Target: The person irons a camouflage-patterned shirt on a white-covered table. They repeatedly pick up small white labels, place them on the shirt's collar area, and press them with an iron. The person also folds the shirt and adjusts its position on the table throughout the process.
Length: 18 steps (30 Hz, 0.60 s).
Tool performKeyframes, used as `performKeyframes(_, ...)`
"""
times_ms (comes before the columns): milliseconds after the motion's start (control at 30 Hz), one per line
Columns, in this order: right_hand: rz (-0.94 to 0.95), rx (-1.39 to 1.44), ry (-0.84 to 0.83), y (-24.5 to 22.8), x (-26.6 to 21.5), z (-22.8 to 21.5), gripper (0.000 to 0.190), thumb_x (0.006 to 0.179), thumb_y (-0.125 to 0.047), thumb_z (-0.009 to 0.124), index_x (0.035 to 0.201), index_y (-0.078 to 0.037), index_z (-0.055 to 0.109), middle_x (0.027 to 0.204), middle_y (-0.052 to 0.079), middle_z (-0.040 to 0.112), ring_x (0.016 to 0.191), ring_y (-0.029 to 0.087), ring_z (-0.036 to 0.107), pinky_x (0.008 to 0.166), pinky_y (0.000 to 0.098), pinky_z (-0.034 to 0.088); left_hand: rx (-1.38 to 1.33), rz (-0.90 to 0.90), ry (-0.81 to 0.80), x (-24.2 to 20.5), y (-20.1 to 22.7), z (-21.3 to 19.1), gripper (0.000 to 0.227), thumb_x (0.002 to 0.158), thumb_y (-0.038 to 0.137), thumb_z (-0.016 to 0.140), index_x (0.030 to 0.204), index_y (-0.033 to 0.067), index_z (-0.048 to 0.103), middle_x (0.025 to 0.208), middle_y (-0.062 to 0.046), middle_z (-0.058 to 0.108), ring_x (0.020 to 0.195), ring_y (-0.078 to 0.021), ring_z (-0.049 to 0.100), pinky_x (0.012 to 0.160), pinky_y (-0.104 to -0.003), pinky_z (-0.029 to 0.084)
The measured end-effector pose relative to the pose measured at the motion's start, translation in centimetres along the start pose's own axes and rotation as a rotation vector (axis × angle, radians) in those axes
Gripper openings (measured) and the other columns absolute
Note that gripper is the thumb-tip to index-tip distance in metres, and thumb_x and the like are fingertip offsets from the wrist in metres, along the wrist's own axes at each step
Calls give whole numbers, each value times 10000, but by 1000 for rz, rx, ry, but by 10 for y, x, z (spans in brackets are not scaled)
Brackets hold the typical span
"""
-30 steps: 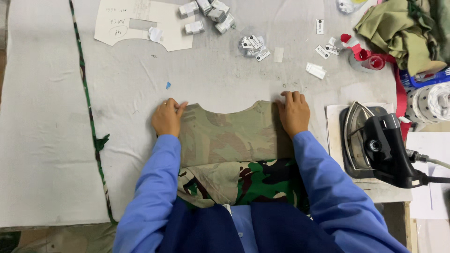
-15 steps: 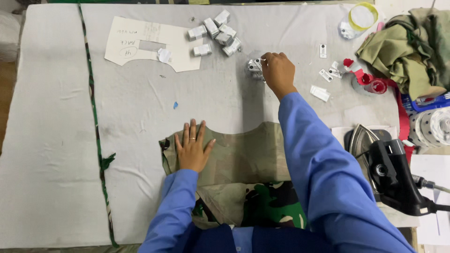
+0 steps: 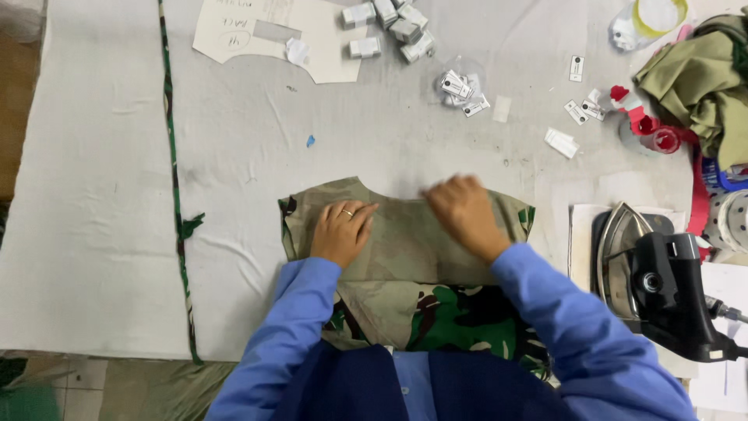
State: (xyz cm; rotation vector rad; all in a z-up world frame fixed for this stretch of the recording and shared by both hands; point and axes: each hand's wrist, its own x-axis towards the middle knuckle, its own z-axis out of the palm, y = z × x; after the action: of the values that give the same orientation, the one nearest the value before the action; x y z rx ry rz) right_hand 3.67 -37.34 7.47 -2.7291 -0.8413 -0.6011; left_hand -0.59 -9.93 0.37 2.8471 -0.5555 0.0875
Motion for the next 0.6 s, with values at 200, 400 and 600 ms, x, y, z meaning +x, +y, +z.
performKeyframes(200,190,350,-259,-65,-69,-13,207,850,-238,706,1011,-108,690,991,105,665,900,301,632,742,402,483,-10,-155,-72,10,13,-19,582,1024,473,397,1539,243,255,1444,-78,372,1397,-338,329,1100,-532,326)
performKeyframes(400,630,94,-315,-55,-67,1,523,795,-591,693,934,-113,533,950,80,508,930,299,527,793,412,397,66,-431,-152,10,40,-24,841,954,641,372,1579,136,125,1635,-173,89,1490,-423,68,1168,-618,63)
performKeyframes(600,733,175,-325,-51,-51,-4,589,787,-641,689,909,-94,510,962,112,505,952,339,528,804,428,372,-155,-532,-359,17,70,-64,1094,813,722,525,1579,131,15,1639,-179,-49,1500,-414,-52,1130,-704,31)
